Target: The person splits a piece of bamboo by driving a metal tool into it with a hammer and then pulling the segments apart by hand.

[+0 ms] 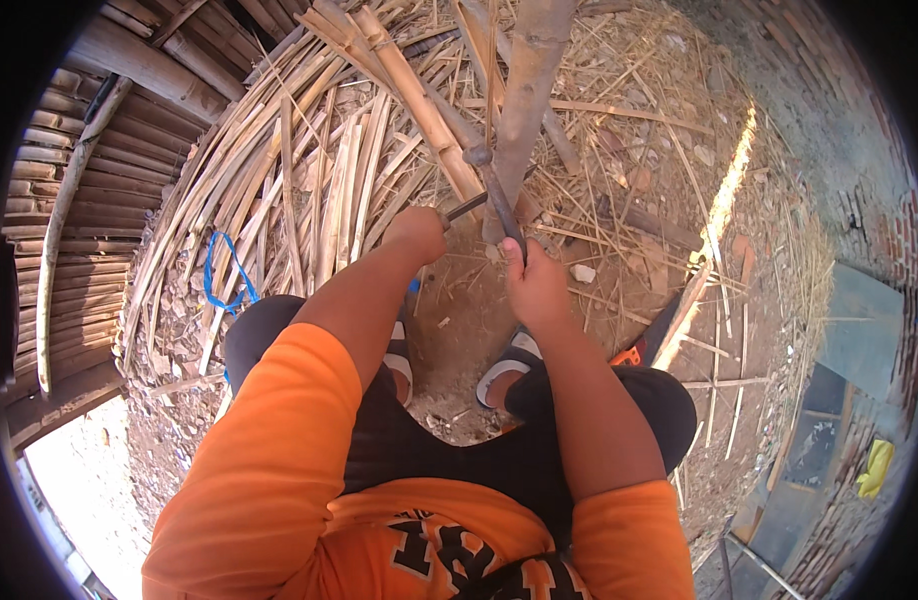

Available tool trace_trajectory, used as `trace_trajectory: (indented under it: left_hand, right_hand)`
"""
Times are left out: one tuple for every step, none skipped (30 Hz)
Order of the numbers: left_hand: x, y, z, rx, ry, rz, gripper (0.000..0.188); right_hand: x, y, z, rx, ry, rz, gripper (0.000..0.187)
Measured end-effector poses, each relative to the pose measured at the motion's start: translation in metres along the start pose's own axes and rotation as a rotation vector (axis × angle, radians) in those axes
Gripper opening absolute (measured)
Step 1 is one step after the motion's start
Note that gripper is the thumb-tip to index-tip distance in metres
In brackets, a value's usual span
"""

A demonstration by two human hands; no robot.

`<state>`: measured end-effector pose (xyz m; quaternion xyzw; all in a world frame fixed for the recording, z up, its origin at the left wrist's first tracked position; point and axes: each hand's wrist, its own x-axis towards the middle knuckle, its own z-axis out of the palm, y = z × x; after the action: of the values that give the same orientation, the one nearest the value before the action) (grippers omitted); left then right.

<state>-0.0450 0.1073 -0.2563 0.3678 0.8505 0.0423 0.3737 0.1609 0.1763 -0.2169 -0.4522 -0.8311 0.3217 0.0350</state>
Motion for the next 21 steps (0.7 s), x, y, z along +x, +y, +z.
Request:
trace_trajectory:
  left_hand:
    - [0.003,0.003,0.003,0.002,-0.004,-0.02,0.031]
    - [0.007,0.003,0.011,0.021,0.009,-0.011,0.031]
    - [0.006,0.001,0.02,0.043,0.019,-0.005,0.03]
    - [0.008,-0.001,0.026,0.064,0.028,0.002,0.03]
    - [0.016,-0.003,0.026,0.067,0.023,0.029,0.03]
    - [0.014,-0.004,0.022,0.065,0.009,0.045,0.03]
    - [0.012,-0.005,0.019,0.062,-0.007,0.065,0.03]
    - [0.012,-0.005,0.019,0.047,-0.01,0.056,0.03]
    - [0.011,-0.004,0.016,0.038,-0.01,0.048,0.03]
    - [0.01,-0.003,0.014,0.028,-0.01,0.04,0.03]
    - [0.008,-0.002,0.011,0.039,-0.036,0.024,0.029]
    - [-0.001,0.006,0.003,0.056,-0.067,0.017,0.028]
    - [-0.007,0.012,-0.004,0.069,-0.091,0.013,0.028]
    - [0.0,0.007,0.004,0.065,-0.052,0.007,0.028]
    - [0.018,-0.001,0.022,0.059,-0.008,0.006,0.028]
    - [0.017,-0.006,0.031,0.053,0.011,-0.011,0.028]
    - [0.021,-0.009,0.034,0.046,-0.011,-0.009,0.029]
    - [0.012,-0.005,0.023,0.04,-0.037,-0.015,0.029]
    - [0.009,-0.002,0.018,0.039,-0.064,-0.012,0.03]
    - [0.011,-0.004,0.019,0.06,-0.062,0.0,0.03]
    - [0.015,-0.006,0.022,0.081,-0.058,0.015,0.03]
  right_hand:
    - [-0.002,0.015,0.013,-0.091,-0.033,0.017,0.055]
    - [-0.004,0.02,0.016,-0.109,-0.068,0.021,0.054]
    - [-0.008,0.017,0.019,-0.124,-0.105,0.026,0.054]
    - [-0.009,0.014,0.02,-0.14,-0.144,0.033,0.054]
    - [-0.005,0.013,0.017,-0.098,-0.116,0.023,0.054]
    - [-0.003,-0.004,0.004,-0.058,-0.103,0.014,0.054]
    - [-0.005,-0.016,-0.005,-0.021,-0.089,0.009,0.054]
    - [-0.009,-0.02,-0.009,0.036,-0.036,-0.006,0.054]
    - [-0.012,-0.024,-0.012,0.096,0.021,-0.02,0.055]
    - [-0.013,-0.024,-0.013,0.156,0.078,-0.034,0.055]
    - [-0.012,-0.015,-0.006,0.059,0.045,-0.015,0.054]
    - [-0.012,0.005,0.003,-0.037,0.02,0.015,0.054]
    - [-0.011,0.018,0.009,-0.136,-0.003,0.04,0.053]
    - [-0.007,0.025,0.011,-0.095,0.025,0.031,0.053]
    - [-0.002,0.029,0.013,-0.055,0.059,0.02,0.052]
    - [-0.006,0.024,0.014,-0.013,0.066,0.022,0.052]
    - [-0.004,0.02,0.008,0.046,0.099,0.017,0.052]
    - [-0.003,-0.005,-0.01,0.109,0.124,0.015,0.051]
    - [-0.004,-0.017,-0.018,0.172,0.157,0.019,0.051]
    - [-0.007,-0.016,-0.017,0.198,0.156,0.004,0.05]
    - [-0.01,-0.015,-0.016,0.223,0.158,-0.013,0.05]
